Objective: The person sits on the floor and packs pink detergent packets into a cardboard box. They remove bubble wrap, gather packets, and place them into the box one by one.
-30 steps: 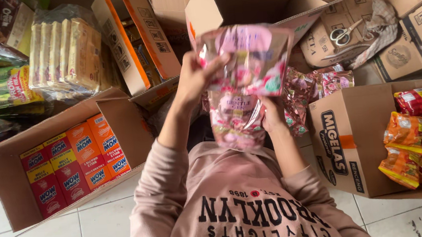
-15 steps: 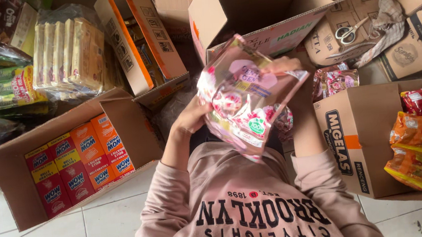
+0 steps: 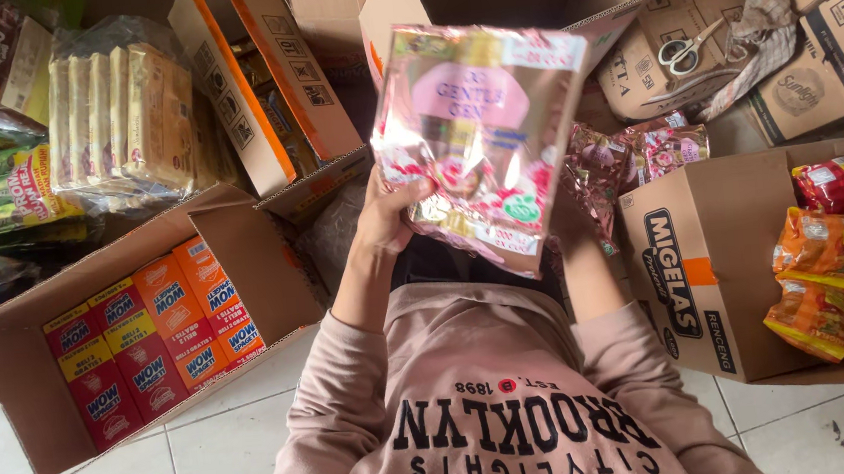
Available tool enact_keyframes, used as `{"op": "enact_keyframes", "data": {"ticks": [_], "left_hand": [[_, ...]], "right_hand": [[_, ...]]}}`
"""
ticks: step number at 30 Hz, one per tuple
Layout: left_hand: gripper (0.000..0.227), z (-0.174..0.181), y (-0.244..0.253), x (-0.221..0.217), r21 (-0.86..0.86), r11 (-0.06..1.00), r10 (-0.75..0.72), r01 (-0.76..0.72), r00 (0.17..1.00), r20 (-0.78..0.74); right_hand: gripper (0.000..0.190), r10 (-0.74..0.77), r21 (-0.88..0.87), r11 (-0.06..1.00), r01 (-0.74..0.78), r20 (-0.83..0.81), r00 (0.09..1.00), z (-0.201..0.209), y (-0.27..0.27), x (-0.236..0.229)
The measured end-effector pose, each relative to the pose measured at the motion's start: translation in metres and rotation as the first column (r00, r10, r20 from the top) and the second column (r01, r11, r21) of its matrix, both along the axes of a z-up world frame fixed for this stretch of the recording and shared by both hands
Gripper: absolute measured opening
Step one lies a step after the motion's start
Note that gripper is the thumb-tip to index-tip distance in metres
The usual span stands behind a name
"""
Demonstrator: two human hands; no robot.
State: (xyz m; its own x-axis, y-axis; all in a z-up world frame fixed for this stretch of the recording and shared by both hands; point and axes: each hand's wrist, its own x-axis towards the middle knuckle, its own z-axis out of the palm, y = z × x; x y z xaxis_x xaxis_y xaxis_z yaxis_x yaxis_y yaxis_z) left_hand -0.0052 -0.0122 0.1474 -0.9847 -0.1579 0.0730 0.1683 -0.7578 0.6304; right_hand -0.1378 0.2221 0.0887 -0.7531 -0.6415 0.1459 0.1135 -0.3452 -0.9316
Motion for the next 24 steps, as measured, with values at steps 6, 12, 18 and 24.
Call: {"op": "enact_keyframes", "data": {"ticks": [6,12,18,24], "left_hand": [[0.046,0.006,-0.009,-0.009,-0.197,0.977,0.089,-0.086,0.996,0.006],[0.057,0.014,-0.001,-0.006,-0.447,0.891,0.141,-0.072,0.982,0.123],[0.078,0.027,0.011,-0.012,-0.577,0.816,-0.011,-0.017,0.999,-0.046],[0.080,0.054,0.017,-0.045,-0.604,0.797,-0.069,-0.015,0.991,-0.116]], "right_hand": [[0.062,0.007,0.140,0.988,-0.059,0.347,0.938,-0.042,0.007,0.016],[0.104,0.184,-0.186,0.979,-0.085,0.624,0.760,-0.018,0.017,0.022],[0.070,0.151,-0.039,0.986,-0.163,0.633,0.760,-0.015,0.015,0.013],[0.031,-0.017,0.062,0.998,-0.016,0.496,0.868,0.034,0.017,-0.012]]}}
